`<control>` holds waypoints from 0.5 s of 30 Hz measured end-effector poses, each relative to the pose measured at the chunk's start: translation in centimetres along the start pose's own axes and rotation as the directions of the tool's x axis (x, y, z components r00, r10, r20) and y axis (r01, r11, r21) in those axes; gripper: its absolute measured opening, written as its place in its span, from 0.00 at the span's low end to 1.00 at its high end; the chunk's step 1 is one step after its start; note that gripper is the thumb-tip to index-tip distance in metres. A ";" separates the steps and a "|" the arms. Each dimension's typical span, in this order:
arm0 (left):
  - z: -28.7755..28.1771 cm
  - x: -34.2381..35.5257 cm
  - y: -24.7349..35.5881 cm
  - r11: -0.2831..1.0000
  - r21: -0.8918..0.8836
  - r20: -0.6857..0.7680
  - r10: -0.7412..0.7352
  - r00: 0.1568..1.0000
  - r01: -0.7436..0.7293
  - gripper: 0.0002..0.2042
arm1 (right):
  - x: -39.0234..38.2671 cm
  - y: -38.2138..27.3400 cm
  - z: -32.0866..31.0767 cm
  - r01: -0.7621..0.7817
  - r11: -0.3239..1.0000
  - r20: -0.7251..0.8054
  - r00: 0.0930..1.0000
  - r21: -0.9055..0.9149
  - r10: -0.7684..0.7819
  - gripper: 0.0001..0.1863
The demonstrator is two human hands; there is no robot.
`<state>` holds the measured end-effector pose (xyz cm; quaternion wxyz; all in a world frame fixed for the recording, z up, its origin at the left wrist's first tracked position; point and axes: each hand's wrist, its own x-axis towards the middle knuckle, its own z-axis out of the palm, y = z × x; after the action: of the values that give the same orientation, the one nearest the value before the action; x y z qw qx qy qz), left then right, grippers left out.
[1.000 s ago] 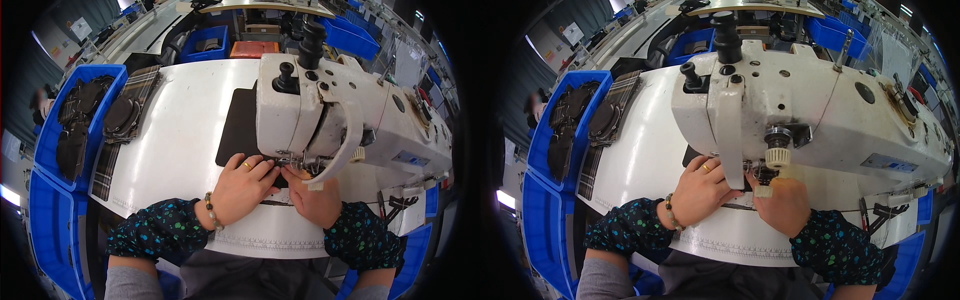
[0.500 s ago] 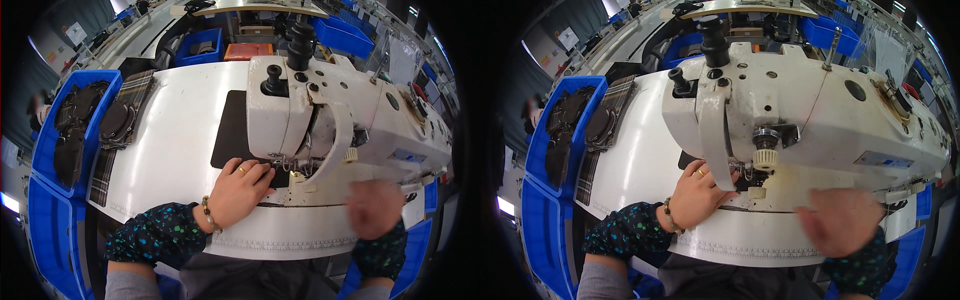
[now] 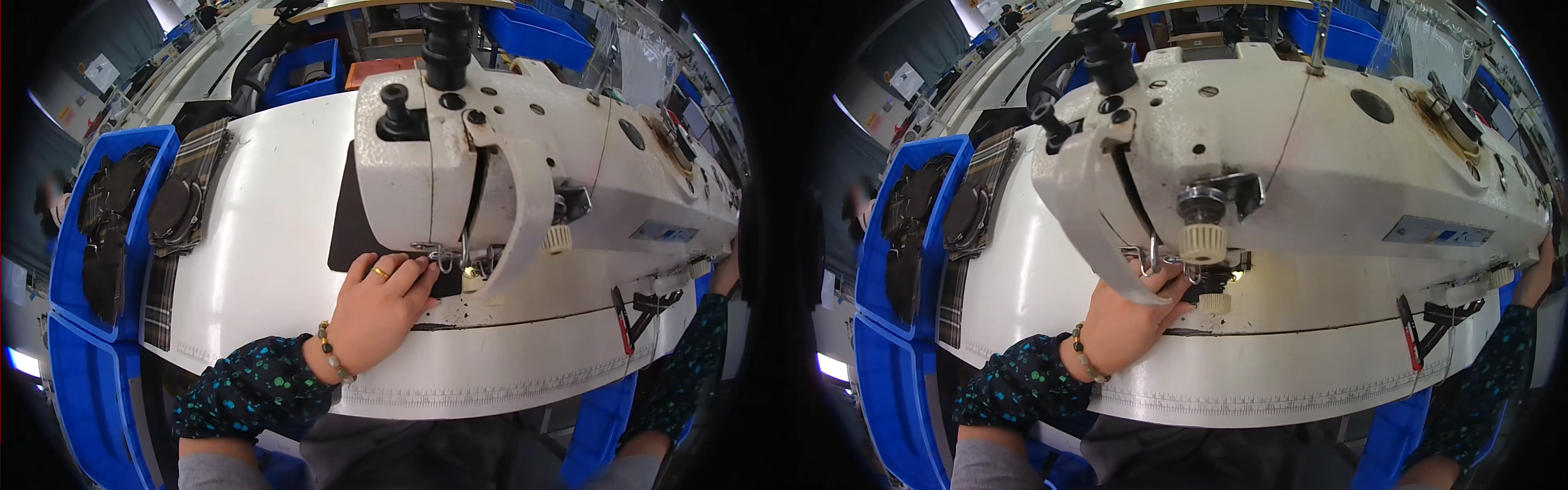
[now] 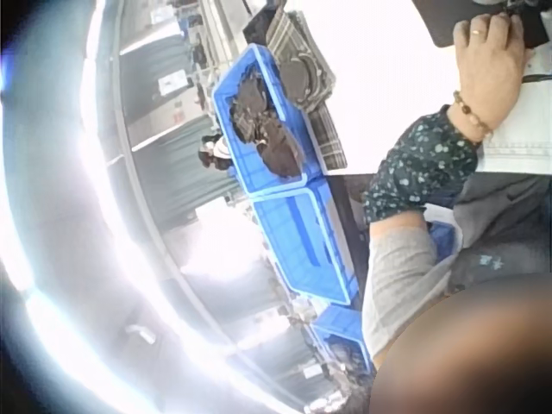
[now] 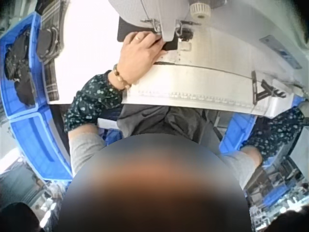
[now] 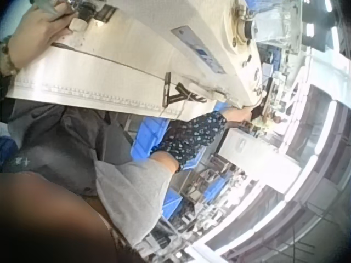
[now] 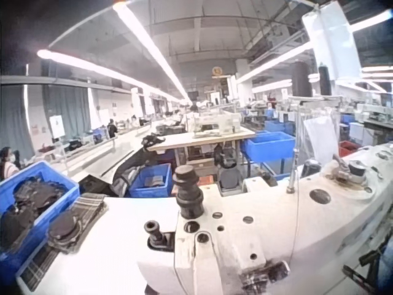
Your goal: Sewing pieces of leather or fabric using an industrial sewing machine.
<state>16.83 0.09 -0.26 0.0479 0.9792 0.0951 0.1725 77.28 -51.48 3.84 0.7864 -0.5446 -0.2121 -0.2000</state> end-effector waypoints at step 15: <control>-0.3 0.4 0.0 0.998 0.039 -0.037 0.048 0.998 -0.046 0.17 | -5.7 -4.2 9.6 -0.215 0.910 -0.182 0.970 -0.354 0.158 0.31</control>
<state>17.08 0.19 0.14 0.0233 0.9785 0.0761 0.1903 69.20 -43.35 6.96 0.6983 -0.6847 -0.0578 -0.2006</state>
